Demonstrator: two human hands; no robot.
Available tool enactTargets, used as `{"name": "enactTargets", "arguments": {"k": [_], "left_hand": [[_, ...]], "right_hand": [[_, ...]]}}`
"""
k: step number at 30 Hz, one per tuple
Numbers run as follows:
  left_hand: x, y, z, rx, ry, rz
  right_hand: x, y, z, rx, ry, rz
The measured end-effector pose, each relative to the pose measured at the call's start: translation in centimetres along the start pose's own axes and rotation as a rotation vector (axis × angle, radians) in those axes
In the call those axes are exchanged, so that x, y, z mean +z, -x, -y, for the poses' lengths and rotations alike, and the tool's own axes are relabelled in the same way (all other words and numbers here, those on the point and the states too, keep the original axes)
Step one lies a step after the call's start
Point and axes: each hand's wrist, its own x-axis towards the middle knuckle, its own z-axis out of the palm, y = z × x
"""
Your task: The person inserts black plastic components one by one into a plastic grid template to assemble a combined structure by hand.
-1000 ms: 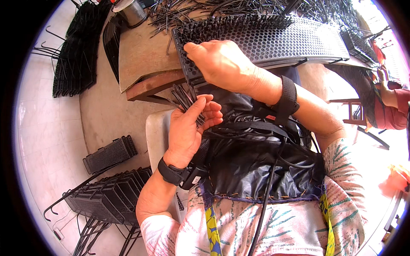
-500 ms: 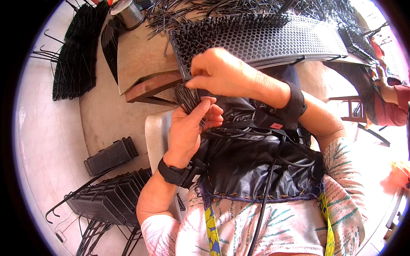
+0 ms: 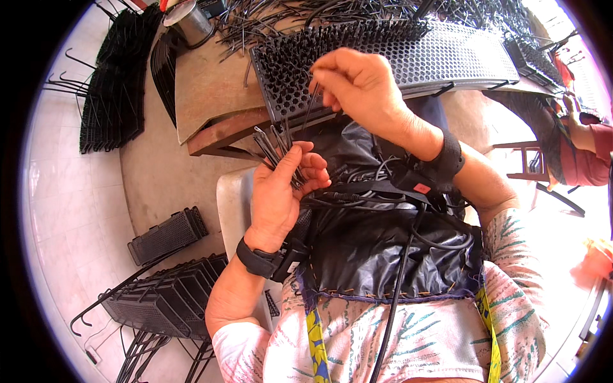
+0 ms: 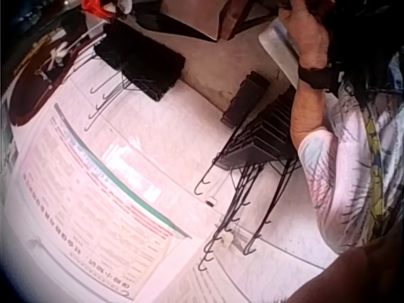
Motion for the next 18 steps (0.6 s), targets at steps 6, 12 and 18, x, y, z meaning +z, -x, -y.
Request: {"name": "enactTargets", "arguments": {"k": [6, 12, 18], "left_hand": [[0.1, 0.1, -0.2, 0.004, -0.041, 0.022], [0.3, 0.2, -0.5, -0.028, -0.037, 0.028], [0.2, 0.1, -0.5, -0.046, 0.002, 0.039]], "right_hand": [[0.7, -1.9, 0.1, -0.660, 0.504, -0.256], [1.4, -2.3, -1.7, -0.799, 0.531, -0.161], [1.8, -1.9, -0.4, -0.644, 0.943, 0.265]]}}
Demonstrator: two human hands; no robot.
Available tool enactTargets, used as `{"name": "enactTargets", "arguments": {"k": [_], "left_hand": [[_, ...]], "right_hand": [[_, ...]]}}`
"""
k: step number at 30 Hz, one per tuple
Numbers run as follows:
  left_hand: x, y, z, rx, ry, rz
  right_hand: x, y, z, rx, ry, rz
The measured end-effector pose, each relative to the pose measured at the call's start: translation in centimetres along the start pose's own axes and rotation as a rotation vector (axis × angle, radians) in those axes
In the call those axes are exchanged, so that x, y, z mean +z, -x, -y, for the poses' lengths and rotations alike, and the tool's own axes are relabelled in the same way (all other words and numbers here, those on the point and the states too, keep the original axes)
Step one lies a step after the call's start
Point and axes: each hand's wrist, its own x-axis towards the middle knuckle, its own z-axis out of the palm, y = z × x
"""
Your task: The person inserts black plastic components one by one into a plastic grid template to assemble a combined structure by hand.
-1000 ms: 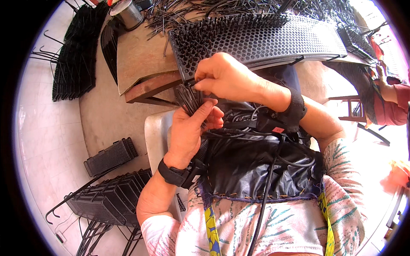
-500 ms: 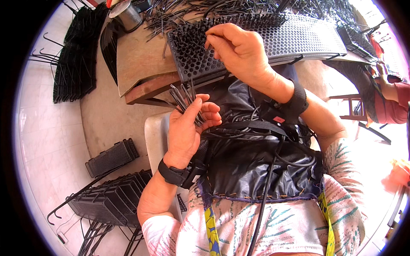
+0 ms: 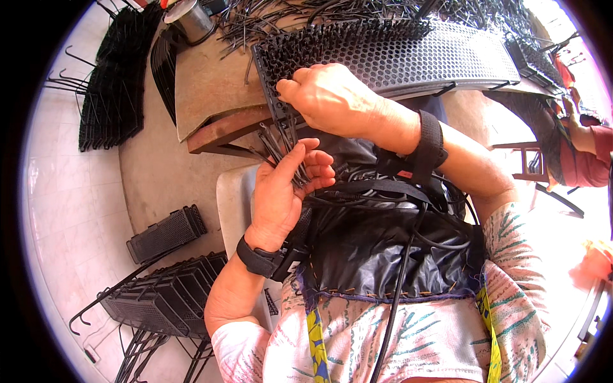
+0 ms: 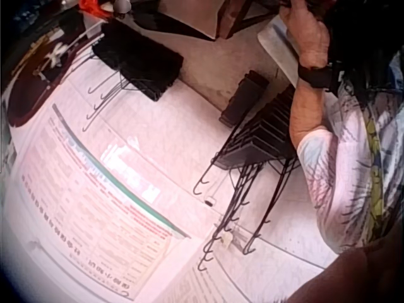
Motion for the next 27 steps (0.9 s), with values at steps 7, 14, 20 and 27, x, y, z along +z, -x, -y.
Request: {"name": "enactTargets", "arguments": {"k": [7, 14, 20, 27], "left_hand": [[0.3, 0.2, 0.0, 0.019, 0.042, 0.063], [0.4, -0.1, 0.1, 0.058, 0.081, 0.095], [-0.2, -0.2, 0.3, 0.067, 0.097, -0.004], [0.1, -0.1, 0.4, 0.029, 0.052, 0.002]], "right_hand": [[-0.2, 1.6, 0.8, 0.143, -0.519, -0.040], [0.1, 2.8, 0.7, 0.405, -1.188, -0.131], [-1.5, 2.4, 1.2, 0.708, -1.188, -0.208], [-1.7, 0.8, 0.0, 0.271, -0.463, -0.535]]}}
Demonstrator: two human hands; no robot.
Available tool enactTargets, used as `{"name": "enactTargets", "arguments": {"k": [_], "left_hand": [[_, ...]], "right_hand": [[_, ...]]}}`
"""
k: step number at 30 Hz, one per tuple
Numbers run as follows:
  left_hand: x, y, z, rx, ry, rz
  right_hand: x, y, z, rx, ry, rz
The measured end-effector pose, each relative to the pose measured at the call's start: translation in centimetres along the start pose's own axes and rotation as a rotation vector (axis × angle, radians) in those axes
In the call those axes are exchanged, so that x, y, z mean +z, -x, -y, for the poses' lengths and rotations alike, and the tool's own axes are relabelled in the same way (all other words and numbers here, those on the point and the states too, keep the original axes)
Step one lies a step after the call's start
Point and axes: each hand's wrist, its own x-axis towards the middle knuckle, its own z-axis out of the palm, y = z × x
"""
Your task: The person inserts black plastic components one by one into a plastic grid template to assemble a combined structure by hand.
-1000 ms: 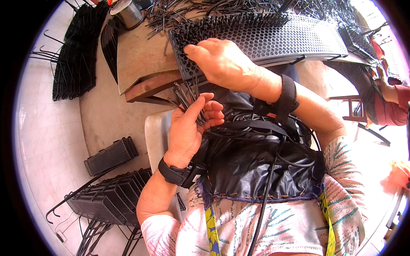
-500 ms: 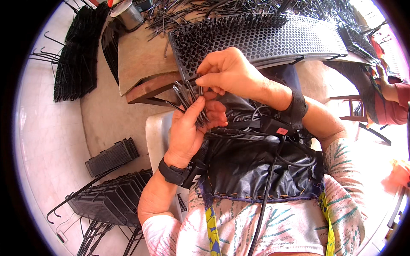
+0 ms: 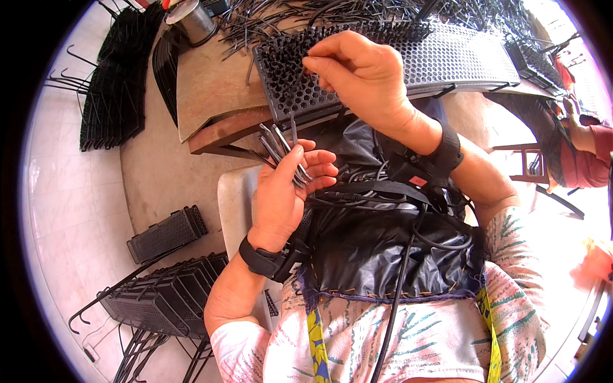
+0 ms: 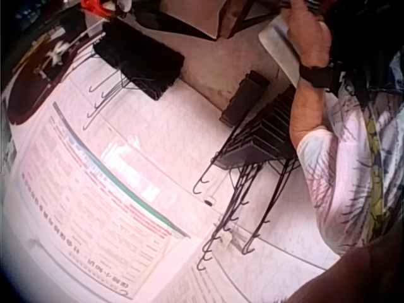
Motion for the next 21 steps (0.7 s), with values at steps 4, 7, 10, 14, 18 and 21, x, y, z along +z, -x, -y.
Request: {"name": "enactTargets", "arguments": {"k": [4, 7, 10, 14, 18, 21], "left_hand": [[0.0, -0.1, 0.1, 0.000, -0.018, 0.008], [0.2, 0.0, 0.0, -0.013, -0.015, 0.009], [0.3, 0.0, -0.1, -0.014, -0.023, 0.013], [0.4, 0.1, -0.1, -0.020, -0.019, 0.012], [0.5, 0.2, -0.2, -0.035, -0.010, 0.005], [0.3, 0.0, -0.1, -0.057, 0.013, 0.016]], "right_hand": [[0.9, -0.4, 0.5, -0.067, 0.130, -0.048], [1.8, -0.3, -0.3, -0.260, 0.054, -0.105], [2.1, 0.2, -0.3, -0.194, 0.015, -0.050], [1.4, 0.2, -0.6, -0.351, 0.075, -0.035], [1.4, 0.2, -0.6, -0.400, 0.115, 0.011], [2.3, -0.1, -0.9, -0.445, 0.084, 0.195]]}}
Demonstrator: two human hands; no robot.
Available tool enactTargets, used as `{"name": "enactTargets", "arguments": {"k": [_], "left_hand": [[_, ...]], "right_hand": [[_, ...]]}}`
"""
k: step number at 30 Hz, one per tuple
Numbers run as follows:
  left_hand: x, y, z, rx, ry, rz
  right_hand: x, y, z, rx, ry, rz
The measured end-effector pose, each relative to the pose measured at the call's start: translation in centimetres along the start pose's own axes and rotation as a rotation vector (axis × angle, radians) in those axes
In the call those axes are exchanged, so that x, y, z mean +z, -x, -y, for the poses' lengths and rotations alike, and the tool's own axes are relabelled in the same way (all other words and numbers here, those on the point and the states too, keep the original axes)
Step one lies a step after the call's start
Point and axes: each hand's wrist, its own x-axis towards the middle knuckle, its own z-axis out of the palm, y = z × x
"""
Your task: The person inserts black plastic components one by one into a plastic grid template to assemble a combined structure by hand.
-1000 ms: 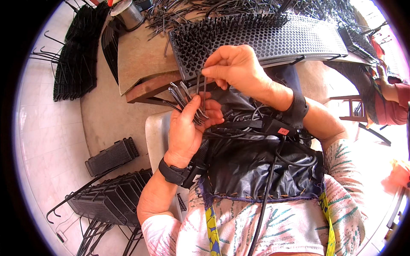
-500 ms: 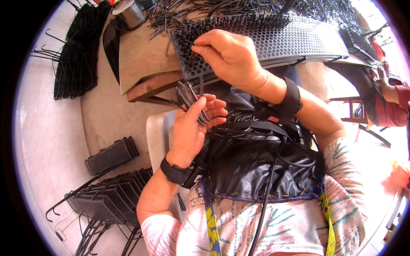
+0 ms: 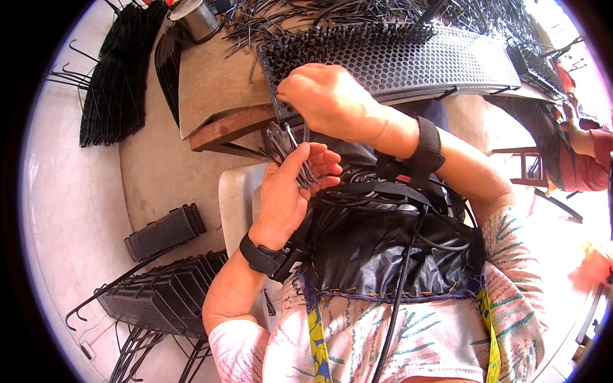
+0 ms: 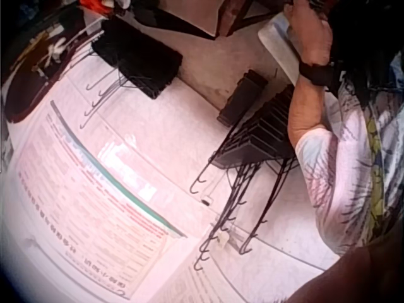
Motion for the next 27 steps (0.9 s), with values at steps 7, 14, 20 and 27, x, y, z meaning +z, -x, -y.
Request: {"name": "enactTargets", "arguments": {"k": [7, 14, 20, 27], "left_hand": [[0.1, -0.1, 0.1, -0.005, 0.015, 0.018], [-0.1, -0.1, 0.1, -0.004, 0.046, 0.042], [-0.4, -0.1, 0.5, 0.101, -0.066, 0.139], [0.3, 0.2, 0.0, 0.074, 0.050, 0.183]], "right_hand": [[-0.2, -1.3, -0.5, 0.066, 0.134, 0.311], [-1.4, 0.2, 0.8, 0.320, 0.022, 0.282], [-1.5, 3.1, 1.1, 0.539, -0.494, 0.079], [-3.1, 1.6, 3.9, 1.096, -0.878, 0.102]]}}
